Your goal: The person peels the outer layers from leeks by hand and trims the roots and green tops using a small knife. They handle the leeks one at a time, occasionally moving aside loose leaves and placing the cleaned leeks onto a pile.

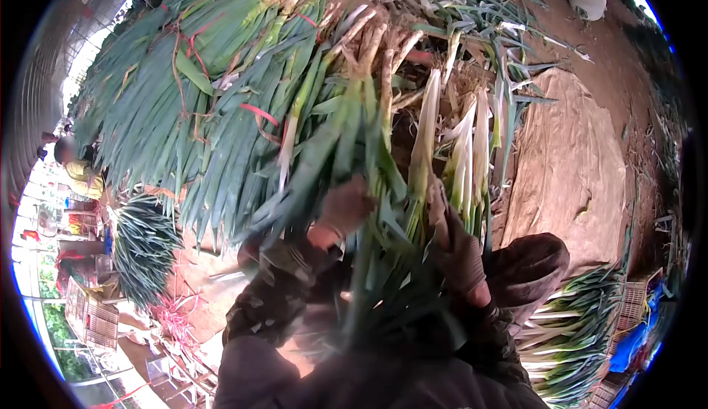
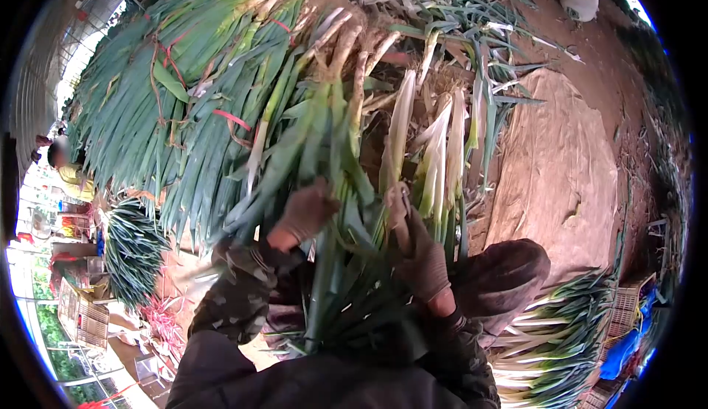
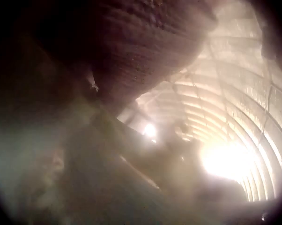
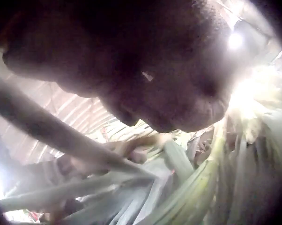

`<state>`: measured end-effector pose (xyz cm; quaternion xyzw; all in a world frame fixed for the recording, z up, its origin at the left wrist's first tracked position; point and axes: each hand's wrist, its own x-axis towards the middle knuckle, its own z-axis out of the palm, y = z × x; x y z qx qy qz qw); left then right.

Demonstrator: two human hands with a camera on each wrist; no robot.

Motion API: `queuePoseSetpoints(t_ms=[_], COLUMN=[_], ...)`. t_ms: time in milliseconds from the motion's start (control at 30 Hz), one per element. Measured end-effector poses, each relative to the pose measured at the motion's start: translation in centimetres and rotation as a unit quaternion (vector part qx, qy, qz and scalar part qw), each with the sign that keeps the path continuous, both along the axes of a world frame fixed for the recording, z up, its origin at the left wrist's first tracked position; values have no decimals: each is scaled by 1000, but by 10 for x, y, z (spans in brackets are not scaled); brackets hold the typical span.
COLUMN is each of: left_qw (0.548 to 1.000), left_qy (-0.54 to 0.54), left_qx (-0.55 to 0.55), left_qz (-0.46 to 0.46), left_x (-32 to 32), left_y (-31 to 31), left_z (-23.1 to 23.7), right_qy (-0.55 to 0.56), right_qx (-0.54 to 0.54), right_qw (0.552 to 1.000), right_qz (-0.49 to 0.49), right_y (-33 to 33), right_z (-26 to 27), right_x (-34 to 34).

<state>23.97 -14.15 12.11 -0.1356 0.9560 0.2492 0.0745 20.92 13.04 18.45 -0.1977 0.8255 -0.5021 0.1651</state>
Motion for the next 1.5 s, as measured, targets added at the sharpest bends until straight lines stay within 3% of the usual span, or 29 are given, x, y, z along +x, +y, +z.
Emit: queuePoseSetpoints(t_ms=[100, 200, 233, 267, 300, 333, 367, 400, 433, 500, 567, 633, 667, 733, 800, 867, 1033, 1133, 1167, 1200, 1267, 1367, 1467, 1500], left_qw=[996, 984, 902, 729, 797, 851, 884, 860, 818, 724, 719, 878, 936, 921, 950, 956, 981, 991, 988, 985, 947, 939, 917, 888], left_qy=[17, -63, 81, 220, 86, 140, 250, 272, 245, 324, 135, 54, -5, 130, 14, 14, 31, 74, 100, 97, 88, 128, 89, 104], left_qx=[-73, 17, -69, -149, -179, -161, -297, -421, -399, -580, -665, -475, -348, -359, -310, -290, -120, -6, 59, 123, 299, 307, 371, 427], left_qz=[-51, -164, -418, -631, -570, -479, -263, 99, 335, 187, 151, -11, -61, -85, -19, 30, 148, 109, 105, 79, 77, 85, 117, 133], left_x=[31, 11, -10, -39, -68, -95, -112, -129, -145, -124, -99, -80, -69, -58, -70, -79, -86, -85, -79, -70, -52, -34, -32, -33], left_y=[34, -13, -41, -76, -120, -161, -197, -234, -269, -220, -97, -17, 23, 40, 37, 35, 19, 10, 13, 15, 20, 21, 21, 25], left_z=[-12, 23, 29, 35, 42, 83, 104, 124, 146, 153, 150, 104, 82, 14, -10, -41, -28, -28, -29, -22, -21, -48, -44, -40], right_qy=[1, -36, -42, -45, -76, -63, -51, -39, -22, -19, -2, -16, -12, 18, 35, 72, 42, 92, 37, 21, -9, 0, 7, 7], right_qx=[37, 47, 37, 25, 44, 37, 31, 23, 4, 15, 40, 89, 109, 84, 73, 61, 7, -28, 52, 59, 64, 85, 123, 136], right_qw=[999, 998, 998, 999, 996, 997, 998, 998, 1000, 1000, 999, 996, 994, 995, 994, 993, 998, 995, 998, 998, 998, 996, 992, 990], right_qz=[40, 20, 12, 3, 33, 32, 32, 33, 20, 10, 16, 15, 20, 57, 75, 68, 36, 0, -12, -11, -3, -1, 15, 29], right_y=[5, 9, 9, 9, 8, 7, 6, 4, 3, 4, 1, -3, -9, -18, -9, -4, -5, -6, 1, 5, 11, 17, 21, 21], right_z=[-16, -16, -20, -21, -21, -22, -25, -28, -32, -34, -41, -42, -42, -44, -48, -59, -45, -39, -32, -33, -37, -48, -54, -57], right_x=[5, 10, 9, 7, 6, 6, 8, 10, 10, 4, 4, 7, 2, 2, 7, 2, -2, 8, 9, 11, 19, 28, 36, 41])
